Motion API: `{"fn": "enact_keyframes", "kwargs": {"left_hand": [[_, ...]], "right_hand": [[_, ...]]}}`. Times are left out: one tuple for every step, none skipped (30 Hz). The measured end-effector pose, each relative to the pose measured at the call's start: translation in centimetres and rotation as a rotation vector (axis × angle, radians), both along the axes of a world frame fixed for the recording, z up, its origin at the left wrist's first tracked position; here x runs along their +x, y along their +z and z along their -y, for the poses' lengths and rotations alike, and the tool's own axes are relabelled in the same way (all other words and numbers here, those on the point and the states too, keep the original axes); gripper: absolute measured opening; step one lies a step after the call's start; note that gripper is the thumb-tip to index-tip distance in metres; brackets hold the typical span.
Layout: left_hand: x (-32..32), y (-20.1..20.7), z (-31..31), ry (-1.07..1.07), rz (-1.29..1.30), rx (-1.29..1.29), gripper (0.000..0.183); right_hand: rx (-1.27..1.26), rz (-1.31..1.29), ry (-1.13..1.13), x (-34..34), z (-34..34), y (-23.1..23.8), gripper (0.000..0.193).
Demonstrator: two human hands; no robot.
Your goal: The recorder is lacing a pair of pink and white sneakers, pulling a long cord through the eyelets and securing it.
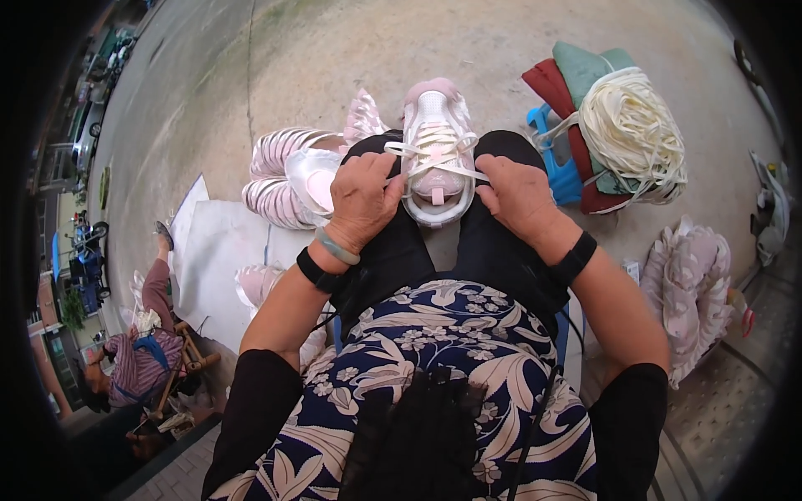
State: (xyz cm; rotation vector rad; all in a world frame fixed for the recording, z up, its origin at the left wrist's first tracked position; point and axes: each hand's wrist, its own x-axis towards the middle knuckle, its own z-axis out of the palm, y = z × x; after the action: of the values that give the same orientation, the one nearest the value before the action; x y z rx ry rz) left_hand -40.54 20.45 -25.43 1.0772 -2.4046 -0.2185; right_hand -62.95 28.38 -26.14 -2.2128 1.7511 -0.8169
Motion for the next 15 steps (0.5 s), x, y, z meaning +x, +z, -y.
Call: {"fn": "enact_keyframes", "kwargs": {"left_hand": [[0.0,0.2,-0.1,-0.071,0.038,-0.045,0.02],[0.0,0.1,0.0,-0.072,0.038,-0.047,0.02],[0.0,-0.3,0.1,-0.112,0.064,-0.086,0.021],[-0.1,-0.4,0.2,-0.154,0.09,-0.125,0.021],[-0.1,-0.5,0.2,-0.156,0.089,-0.126,0.021],[-0.1,-0.5,0.3,-0.177,0.112,-0.139,0.021],[-0.1,-0.5,0.3,-0.197,0.136,-0.151,0.02],[-0.1,-0.6,0.3,-0.197,0.137,-0.151,0.02],[0.0,-0.8,0.2,-0.196,0.139,-0.146,0.018],[0.0,-0.8,0.3,-0.196,0.14,-0.142,0.017],[0.0,-0.8,0.2,-0.196,0.141,-0.142,0.017],[0.1,-0.8,0.2,-0.197,0.149,-0.137,0.015],[0.1,-0.8,0.2,-0.196,0.157,-0.131,0.013],[0.1,-0.8,0.2,-0.195,0.159,-0.13,0.013],[0.0,-0.8,0.3,-0.185,0.158,-0.141,0.011]], "right_hand": [[-0.002,-0.001,-0.001,-0.3,0.0,0.5,0.02],[0.033,-0.21,0.056,-0.8,-0.1,1.0,0.019],[0.068,-0.42,0.111,-1.2,-0.1,1.4,0.018],[-0.032,-0.431,0.138,-1.6,-0.1,1.6,0.015],[-0.034,-0.432,0.135,-2.1,-0.2,1.9,0.015],[-0.055,-0.451,0.121,-2.6,-0.3,2.1,0.014],[-0.075,-0.469,0.109,-3.1,-0.4,2.3,0.014],[-0.066,-0.482,0.097,-3.8,-0.6,2.3,0.014],[-0.067,-0.48,0.097,-4.5,-0.9,2.2,0.014],[-0.075,-0.471,0.06,-5.2,-1.2,2.1,0.014],[-0.082,-0.463,0.024,-6.0,-1.6,2.1,0.015],[-0.028,-0.455,0.01,-6.6,-2.2,2.1,0.017],[-0.029,-0.453,0.011,-7.1,-2.8,1.9,0.017],[-0.007,-0.436,-0.028,-7.5,-3.4,1.6,0.017],[0.014,-0.419,-0.067,-8.1,-4.0,1.2,0.017]]}}
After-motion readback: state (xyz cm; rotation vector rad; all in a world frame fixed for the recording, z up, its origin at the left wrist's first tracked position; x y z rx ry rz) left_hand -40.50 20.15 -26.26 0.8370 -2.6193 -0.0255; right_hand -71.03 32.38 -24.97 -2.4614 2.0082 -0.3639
